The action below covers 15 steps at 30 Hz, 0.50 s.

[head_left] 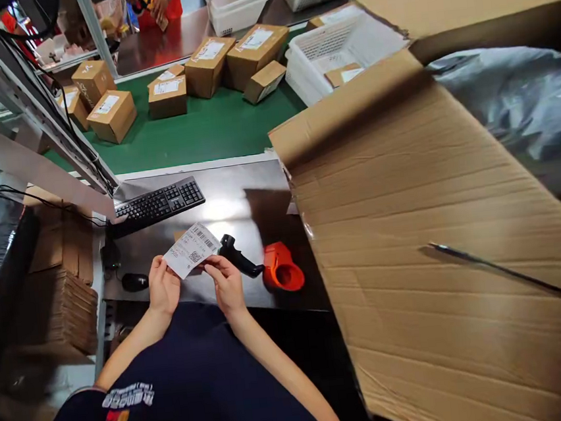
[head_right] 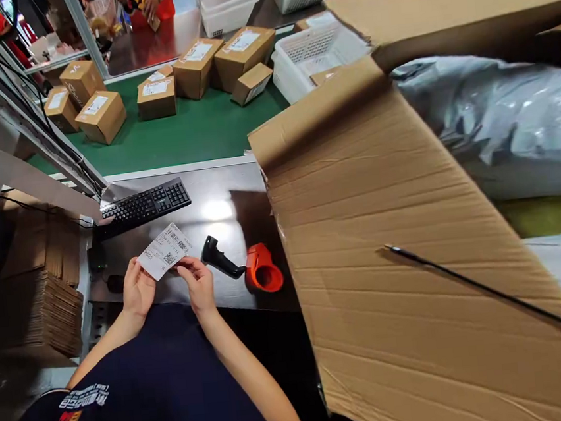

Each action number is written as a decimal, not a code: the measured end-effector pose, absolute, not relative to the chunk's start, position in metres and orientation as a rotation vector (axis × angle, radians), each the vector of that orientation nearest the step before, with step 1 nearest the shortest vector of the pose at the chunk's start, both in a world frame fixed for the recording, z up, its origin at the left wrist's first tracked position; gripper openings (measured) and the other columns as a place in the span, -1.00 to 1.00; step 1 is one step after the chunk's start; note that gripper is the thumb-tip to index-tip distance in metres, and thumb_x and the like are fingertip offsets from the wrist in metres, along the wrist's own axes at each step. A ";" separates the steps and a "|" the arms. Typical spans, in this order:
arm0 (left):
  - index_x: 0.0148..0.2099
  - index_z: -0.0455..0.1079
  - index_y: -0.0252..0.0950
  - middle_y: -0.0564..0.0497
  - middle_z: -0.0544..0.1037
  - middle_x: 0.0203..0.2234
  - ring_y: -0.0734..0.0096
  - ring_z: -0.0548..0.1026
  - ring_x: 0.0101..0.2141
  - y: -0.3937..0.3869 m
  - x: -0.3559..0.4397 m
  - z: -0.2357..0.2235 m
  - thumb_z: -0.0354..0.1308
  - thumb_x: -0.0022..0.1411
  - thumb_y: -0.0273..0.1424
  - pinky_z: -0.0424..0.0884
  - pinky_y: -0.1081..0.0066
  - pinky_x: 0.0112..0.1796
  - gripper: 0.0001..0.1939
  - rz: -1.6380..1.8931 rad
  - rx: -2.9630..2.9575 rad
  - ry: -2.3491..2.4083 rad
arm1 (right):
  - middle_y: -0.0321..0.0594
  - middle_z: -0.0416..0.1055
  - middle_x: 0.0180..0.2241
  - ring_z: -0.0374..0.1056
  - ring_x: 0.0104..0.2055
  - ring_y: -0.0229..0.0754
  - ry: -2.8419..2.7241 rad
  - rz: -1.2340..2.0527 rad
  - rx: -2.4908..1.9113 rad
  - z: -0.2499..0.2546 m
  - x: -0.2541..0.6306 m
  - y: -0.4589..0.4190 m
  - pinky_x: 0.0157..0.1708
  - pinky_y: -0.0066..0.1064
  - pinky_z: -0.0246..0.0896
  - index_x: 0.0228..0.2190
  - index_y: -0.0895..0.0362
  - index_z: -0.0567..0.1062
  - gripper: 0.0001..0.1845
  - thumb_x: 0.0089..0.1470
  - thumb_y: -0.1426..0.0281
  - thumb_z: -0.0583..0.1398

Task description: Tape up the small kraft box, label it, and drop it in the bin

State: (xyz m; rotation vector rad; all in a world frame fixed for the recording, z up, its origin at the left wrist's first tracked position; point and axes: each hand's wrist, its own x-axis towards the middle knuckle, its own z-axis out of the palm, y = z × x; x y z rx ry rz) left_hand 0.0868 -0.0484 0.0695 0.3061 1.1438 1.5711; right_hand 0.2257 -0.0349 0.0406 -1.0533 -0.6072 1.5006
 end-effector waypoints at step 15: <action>-0.25 0.45 -0.26 0.00 0.53 -0.43 0.33 0.50 -0.39 -0.010 0.052 0.019 0.32 0.06 0.04 0.38 0.42 -0.40 -0.54 0.865 0.861 1.458 | -0.21 0.51 -0.49 0.40 -0.39 -0.14 -1.050 1.605 -1.343 0.009 0.270 0.016 -0.23 -0.22 0.37 -0.48 0.11 0.54 -0.46 -0.20 -0.10 0.45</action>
